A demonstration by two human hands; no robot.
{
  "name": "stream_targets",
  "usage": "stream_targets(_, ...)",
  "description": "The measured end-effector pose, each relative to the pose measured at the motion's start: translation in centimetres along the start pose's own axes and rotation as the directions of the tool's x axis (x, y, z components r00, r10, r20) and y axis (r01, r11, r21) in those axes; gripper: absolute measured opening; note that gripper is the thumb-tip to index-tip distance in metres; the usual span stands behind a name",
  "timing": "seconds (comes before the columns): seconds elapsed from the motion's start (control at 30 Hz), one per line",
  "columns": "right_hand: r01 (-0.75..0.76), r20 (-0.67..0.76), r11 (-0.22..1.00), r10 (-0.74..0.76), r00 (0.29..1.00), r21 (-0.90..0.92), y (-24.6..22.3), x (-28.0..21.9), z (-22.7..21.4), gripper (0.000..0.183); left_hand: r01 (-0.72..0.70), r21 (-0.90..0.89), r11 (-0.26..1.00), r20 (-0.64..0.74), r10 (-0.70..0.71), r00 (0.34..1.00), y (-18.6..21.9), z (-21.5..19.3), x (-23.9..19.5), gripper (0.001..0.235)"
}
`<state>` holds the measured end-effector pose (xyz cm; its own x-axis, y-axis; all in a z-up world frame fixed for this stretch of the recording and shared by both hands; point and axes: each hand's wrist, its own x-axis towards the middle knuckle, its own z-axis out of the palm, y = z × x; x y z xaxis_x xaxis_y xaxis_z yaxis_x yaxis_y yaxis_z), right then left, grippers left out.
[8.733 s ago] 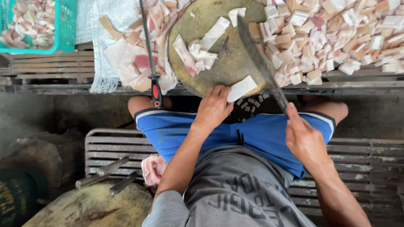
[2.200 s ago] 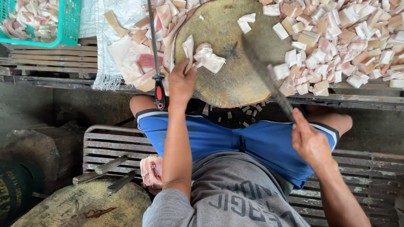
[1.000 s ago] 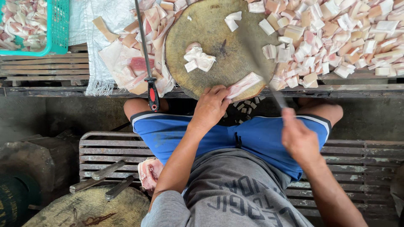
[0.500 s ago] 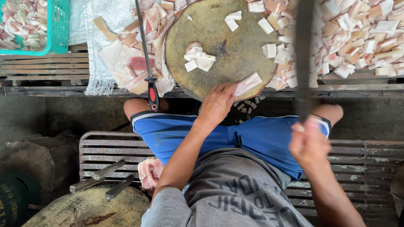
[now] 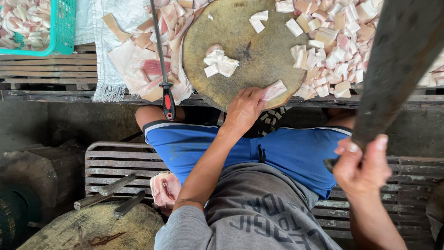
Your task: The person chops pieces of pork skin and fat into small squares using a large machete and a smaller knife on a round wooden cutting board.
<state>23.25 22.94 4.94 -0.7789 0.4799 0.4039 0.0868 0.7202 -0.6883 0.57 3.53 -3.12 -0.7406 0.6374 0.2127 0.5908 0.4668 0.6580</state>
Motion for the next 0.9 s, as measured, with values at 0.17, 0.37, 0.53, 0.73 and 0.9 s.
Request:
stream_targets(0.17,0.145,0.405,0.945,-0.015,0.914,-0.293,1.5,-0.4,3.7,0.062,-0.046,0.034,0.998,0.003,0.046,0.999,0.2,-0.2,-0.2,0.030)
stream_targets(0.37,0.060,0.261,0.984,-0.015,0.965,-0.167,0.4,1.1,-0.5,0.061,-0.040,0.020,0.999,-0.026,0.040,0.999,0.3,-0.2,0.5,0.027)
stream_targets(0.53,0.219,-0.029,0.976,-0.219,0.975,-0.011,0.2,0.1,-0.7,0.057,-0.026,-0.030,0.999,0.009,0.026,1.000,0.0,-0.8,0.0,0.030)
stream_targets(0.73,0.155,0.470,0.965,-0.039,0.882,-0.213,1.8,-1.6,4.0,0.063,-0.055,0.091,0.994,0.033,0.052,0.998,0.5,-1.7,0.1,0.029)
stream_targets(0.9,-0.014,0.369,0.985,0.078,0.926,-0.174,1.0,-0.4,2.1,0.060,-0.024,0.037,0.999,-0.011,0.024,1.000,0.3,-2.7,0.6,0.020)
